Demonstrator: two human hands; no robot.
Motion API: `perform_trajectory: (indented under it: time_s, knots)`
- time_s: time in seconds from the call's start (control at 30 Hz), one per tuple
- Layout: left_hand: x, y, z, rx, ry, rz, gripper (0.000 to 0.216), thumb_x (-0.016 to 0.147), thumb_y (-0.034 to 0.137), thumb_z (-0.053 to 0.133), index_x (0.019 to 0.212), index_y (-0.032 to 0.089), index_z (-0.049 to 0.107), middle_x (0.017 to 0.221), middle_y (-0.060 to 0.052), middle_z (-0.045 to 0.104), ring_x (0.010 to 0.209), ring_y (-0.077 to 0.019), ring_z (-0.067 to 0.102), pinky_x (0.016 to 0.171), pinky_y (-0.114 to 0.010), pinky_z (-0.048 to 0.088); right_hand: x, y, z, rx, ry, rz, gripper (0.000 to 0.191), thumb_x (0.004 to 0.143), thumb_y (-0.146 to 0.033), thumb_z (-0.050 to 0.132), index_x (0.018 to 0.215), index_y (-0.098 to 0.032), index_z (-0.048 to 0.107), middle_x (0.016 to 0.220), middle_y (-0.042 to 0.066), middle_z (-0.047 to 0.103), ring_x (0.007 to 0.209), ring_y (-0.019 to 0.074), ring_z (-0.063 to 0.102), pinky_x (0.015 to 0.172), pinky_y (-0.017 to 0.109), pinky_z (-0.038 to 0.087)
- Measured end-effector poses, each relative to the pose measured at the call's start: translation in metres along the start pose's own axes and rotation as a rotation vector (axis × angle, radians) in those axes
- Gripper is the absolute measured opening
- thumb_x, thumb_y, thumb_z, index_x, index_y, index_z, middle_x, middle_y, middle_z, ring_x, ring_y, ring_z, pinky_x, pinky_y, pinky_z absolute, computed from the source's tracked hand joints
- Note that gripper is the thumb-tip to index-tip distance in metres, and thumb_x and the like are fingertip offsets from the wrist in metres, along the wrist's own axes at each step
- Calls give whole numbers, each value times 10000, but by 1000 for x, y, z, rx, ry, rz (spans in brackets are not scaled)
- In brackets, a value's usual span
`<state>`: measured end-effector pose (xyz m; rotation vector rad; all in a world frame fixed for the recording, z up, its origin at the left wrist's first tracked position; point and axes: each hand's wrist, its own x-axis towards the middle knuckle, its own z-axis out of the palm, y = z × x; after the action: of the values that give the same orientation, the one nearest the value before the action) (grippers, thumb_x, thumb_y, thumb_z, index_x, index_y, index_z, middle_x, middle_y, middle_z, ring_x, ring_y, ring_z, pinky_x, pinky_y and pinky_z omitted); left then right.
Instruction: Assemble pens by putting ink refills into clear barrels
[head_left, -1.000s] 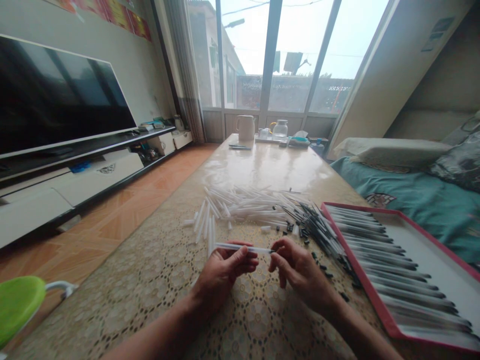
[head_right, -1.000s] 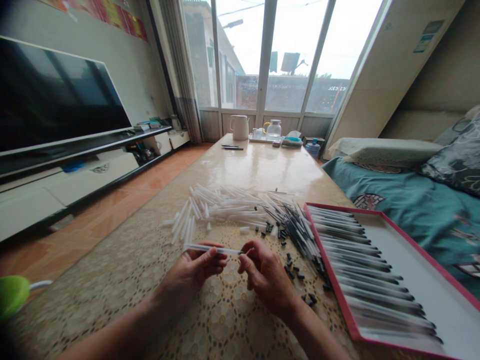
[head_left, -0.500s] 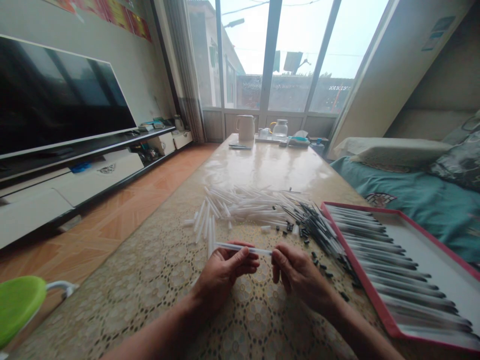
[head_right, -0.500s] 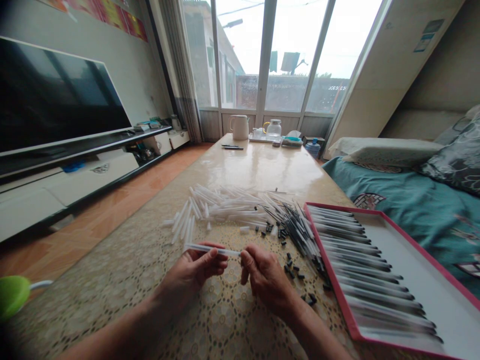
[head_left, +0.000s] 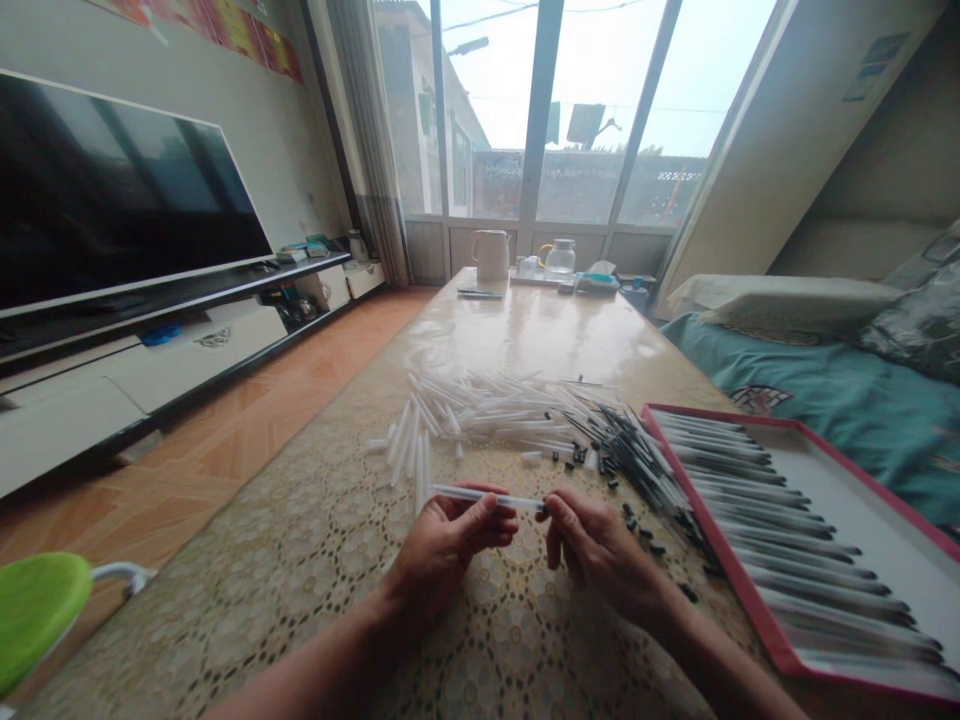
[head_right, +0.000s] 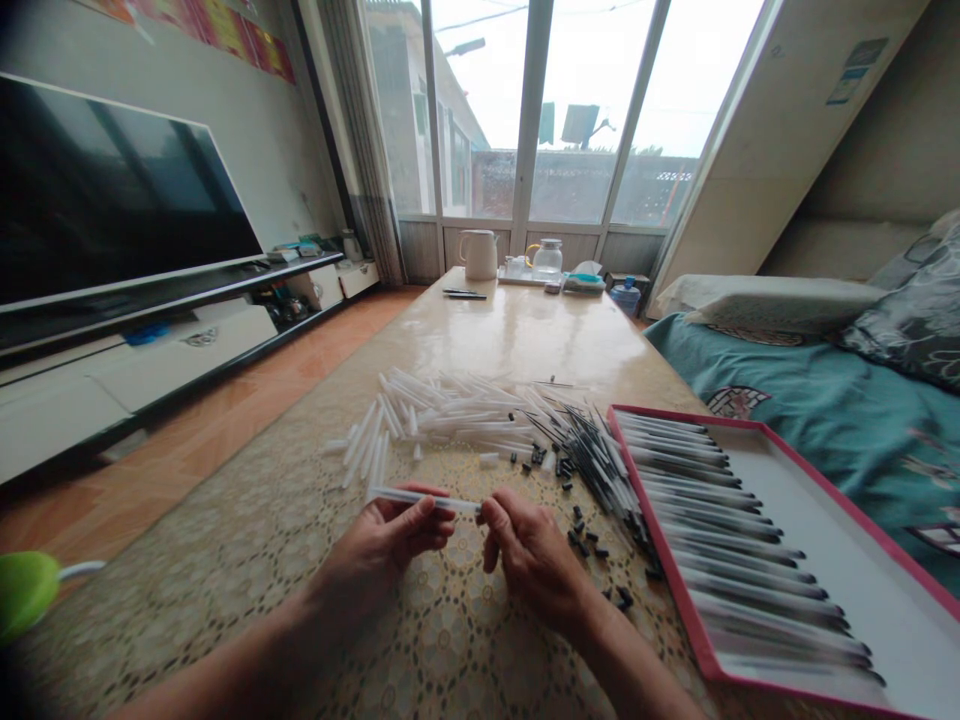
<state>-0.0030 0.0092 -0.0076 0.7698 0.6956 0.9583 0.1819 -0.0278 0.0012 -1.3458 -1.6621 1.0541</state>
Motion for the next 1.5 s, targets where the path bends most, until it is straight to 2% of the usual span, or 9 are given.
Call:
perform_trajectory:
  time_s: [0.1,0.3,0.47,0.67,0.87,1.07,1.23,1.37,1.5]
  knots:
    - [1,0,0,-7,20,-3,242,676,281,766,828,110,690,714,-78,732,641,-156,683,620,-241,531,0,-1,-1,15,-13,-3,287,914,-465,417,895,-189,494,575,-30,594,425,78,462,429,181,333]
    - [1,0,-1,8,-1,-7,241,687,280,757,845,110,691,733,-83,733,655,-161,685,629,-252,534,0,1,0,-12,-16,1,410,943,-478,309,713,-187,483,547,-15,569,410,72,444,415,183,328]
    - [1,0,-1,10,11,-1,239,684,287,758,837,116,690,725,-78,731,652,-157,683,629,-247,530,0,-1,-2,-20,-21,-9,293,933,-454,371,880,-192,489,565,-27,588,437,82,466,427,179,335]
    - [0,0,0,31,-8,6,229,699,274,748,852,112,691,734,-83,733,652,-160,682,629,-256,534,0,2,0,-22,-15,10,407,947,-482,290,742,-187,479,544,-17,568,415,73,440,421,180,323]
    - [0,0,2,21,14,5,240,679,288,762,830,114,695,715,-74,728,642,-153,677,620,-244,529,-1,-1,-1,-29,-21,-9,312,930,-467,366,855,-192,492,557,-23,587,451,87,470,426,179,317]
    - [-1,0,0,46,-18,13,230,693,286,749,843,121,692,733,-80,733,644,-166,681,629,-267,536,0,-1,-1,-57,-1,-10,400,944,-455,325,674,-196,466,533,-22,557,455,91,473,477,199,354]
    - [-6,1,8,243,-78,23,247,696,312,737,836,119,674,682,-81,723,618,-186,681,627,-309,545,-2,-10,1,-230,38,-164,230,919,-365,435,874,-196,583,785,19,630,707,139,565,639,237,398]
    - [-11,2,11,418,-117,47,223,726,320,700,838,142,625,649,-58,696,569,-181,664,543,-278,515,-3,-9,4,-240,-35,-175,203,909,-335,467,828,-191,586,699,-7,588,638,121,525,604,229,380]
    - [-10,16,-3,700,90,312,146,725,274,695,822,178,642,608,-4,629,481,-123,552,460,-222,400,1,1,-5,-203,104,-123,261,920,-364,433,806,-181,580,666,-2,550,603,122,507,559,230,377]
